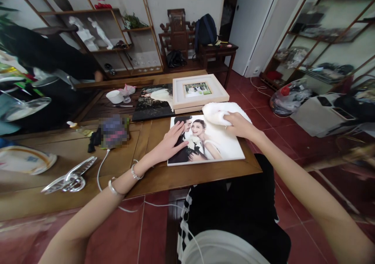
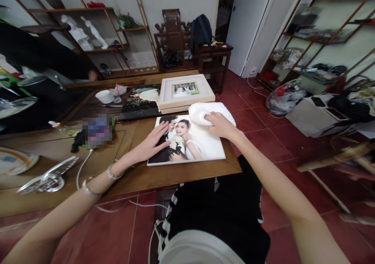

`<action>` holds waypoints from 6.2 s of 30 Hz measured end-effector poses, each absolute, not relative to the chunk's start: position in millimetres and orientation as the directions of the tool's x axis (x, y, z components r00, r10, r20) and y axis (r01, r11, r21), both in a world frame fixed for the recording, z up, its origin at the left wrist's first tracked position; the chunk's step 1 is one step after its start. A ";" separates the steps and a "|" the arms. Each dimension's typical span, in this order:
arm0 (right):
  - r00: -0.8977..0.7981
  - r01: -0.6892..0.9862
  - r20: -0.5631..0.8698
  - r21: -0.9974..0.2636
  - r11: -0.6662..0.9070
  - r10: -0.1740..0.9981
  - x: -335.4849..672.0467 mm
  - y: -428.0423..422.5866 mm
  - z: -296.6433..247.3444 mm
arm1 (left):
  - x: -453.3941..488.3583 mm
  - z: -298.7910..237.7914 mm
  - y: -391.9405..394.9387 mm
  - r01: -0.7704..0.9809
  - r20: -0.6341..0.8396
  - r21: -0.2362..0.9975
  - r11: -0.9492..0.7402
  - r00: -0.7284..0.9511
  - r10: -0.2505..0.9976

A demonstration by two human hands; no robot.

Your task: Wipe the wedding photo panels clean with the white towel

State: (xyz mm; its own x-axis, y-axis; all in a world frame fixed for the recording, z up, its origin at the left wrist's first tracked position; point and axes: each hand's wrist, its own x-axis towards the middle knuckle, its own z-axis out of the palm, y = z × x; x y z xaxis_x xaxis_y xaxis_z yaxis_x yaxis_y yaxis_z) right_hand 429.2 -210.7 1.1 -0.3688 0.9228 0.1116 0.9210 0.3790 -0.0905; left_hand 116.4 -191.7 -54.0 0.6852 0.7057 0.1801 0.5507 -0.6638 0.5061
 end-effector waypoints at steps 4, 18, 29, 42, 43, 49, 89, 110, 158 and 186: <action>-0.360 0.922 0.129 -0.100 0.373 0.924 422.9 -231.5 -5.0 | 117.5 -53.6 -193.4 0.561 0.177 0.506 -0.655 0.676 0.715; -0.483 0.817 0.101 -0.304 0.489 0.870 383.1 -361.8 -0.8 | 117.8 -55.6 -194.0 0.581 0.192 0.450 -0.678 0.679 0.709; -0.418 0.860 0.212 -0.222 0.460 0.883 392.1 -260.1 -10.1 | 116.6 -55.7 -195.1 0.559 0.241 0.443 -0.701 0.679 0.694; -0.462 0.821 0.244 -0.247 0.515 0.853 390.3 -285.1 -21.7 | 118.7 -50.5 -197.8 0.594 0.182 0.453 -0.664 0.668 0.722; -0.478 0.810 0.237 -0.254 0.528 0.846 388.1 -301.1 -20.3 | 118.6 -50.7 -197.9 0.595 0.182 0.451 -0.665 0.669 0.721; -0.594 0.741 0.149 -0.283 0.609 0.791 388.0 -359.3 -7.4 | 118.3 -53.4 -197.1 0.588 0.200 0.443 -0.677 0.671 0.714; -0.608 0.699 0.263 -0.268 0.663 0.749 386.1 -292.5 -10.7 | 119.2 -61.9 -192.6 0.560 0.229 0.481 -0.675 0.663 0.713; -0.648 0.719 0.099 -0.248 0.650 0.755 372.6 -316.1 -1.7 | 119.8 -66.6 -190.5 0.543 0.258 0.494 -0.679 0.654 0.711; -0.532 0.821 0.161 -0.142 0.553 0.831 349.9 -231.5 -5.3 | 117.0 -68.9 -188.6 0.534 0.267 0.491 -0.688 0.660 0.703; -0.543 0.808 0.126 -0.189 0.558 0.830 346.8 -242.6 -0.5 | 116.6 -63.8 -190.0 0.559 0.219 0.472 -0.682 0.675 0.705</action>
